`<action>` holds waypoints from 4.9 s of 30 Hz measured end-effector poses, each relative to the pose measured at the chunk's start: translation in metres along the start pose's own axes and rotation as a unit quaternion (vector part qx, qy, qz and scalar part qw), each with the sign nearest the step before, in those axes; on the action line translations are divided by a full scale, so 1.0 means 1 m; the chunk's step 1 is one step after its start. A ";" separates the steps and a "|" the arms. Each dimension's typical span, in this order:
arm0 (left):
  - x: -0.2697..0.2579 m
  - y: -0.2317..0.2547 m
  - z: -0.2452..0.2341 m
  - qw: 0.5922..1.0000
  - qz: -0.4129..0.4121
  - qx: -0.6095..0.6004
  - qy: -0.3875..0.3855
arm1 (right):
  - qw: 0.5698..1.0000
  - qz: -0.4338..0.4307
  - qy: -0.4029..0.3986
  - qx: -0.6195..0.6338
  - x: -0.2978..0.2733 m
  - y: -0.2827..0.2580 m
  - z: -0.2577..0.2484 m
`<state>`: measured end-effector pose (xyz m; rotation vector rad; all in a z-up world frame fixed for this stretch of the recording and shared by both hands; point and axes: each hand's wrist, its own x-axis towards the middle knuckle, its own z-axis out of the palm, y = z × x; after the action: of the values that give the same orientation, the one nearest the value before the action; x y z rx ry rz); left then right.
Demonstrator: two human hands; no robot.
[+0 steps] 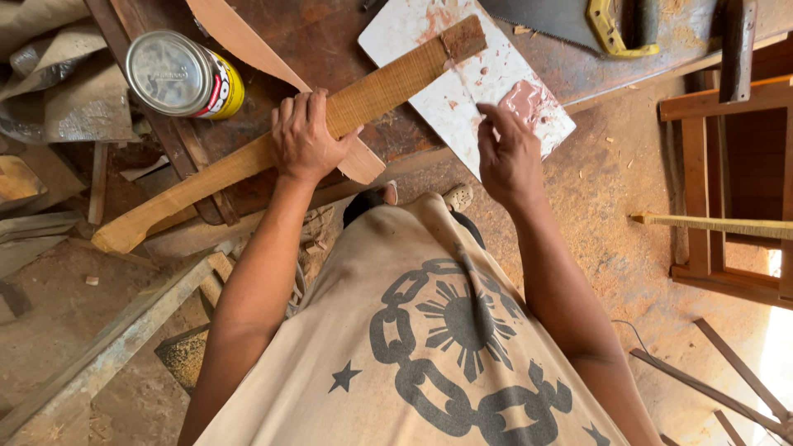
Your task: The person applies a pinkish filler to a small wooden piece and a larger wooden leg using a metal spatula. They then use a hammer to tap the small piece into place on the leg. The person continues to apply more filler to the joint area.
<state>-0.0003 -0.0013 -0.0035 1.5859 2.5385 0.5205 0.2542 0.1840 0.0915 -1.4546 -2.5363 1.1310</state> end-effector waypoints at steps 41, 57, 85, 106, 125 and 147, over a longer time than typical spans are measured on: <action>0.011 -0.029 0.007 0.996 0.029 -0.076 -0.041 | 0.996 -0.037 0.050 0.057 -0.006 0.019 0.000; 0.011 -0.020 -0.002 0.995 0.067 -0.069 0.002 | 0.975 -0.040 0.070 -0.206 0.005 0.006 0.003; 0.014 -0.022 -0.009 0.993 0.090 -0.072 0.000 | 0.983 -0.039 0.017 -0.178 -0.014 -0.006 -0.024; 0.011 -0.021 -0.008 0.992 0.105 -0.071 0.026 | 0.991 -0.048 -0.001 -0.124 -0.027 0.034 -0.014; 0.014 -0.022 -0.008 0.991 0.106 -0.076 0.028 | 0.993 -0.076 0.056 -0.071 -0.038 0.034 0.002; 0.011 -0.022 -0.007 0.993 0.098 -0.067 0.023 | 1.000 0.013 -0.002 -0.004 -0.018 0.010 0.025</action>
<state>-0.0264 -0.0018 -0.0034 1.8010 2.3355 0.7390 0.2633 0.1593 0.0726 -1.4919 -2.5343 1.1305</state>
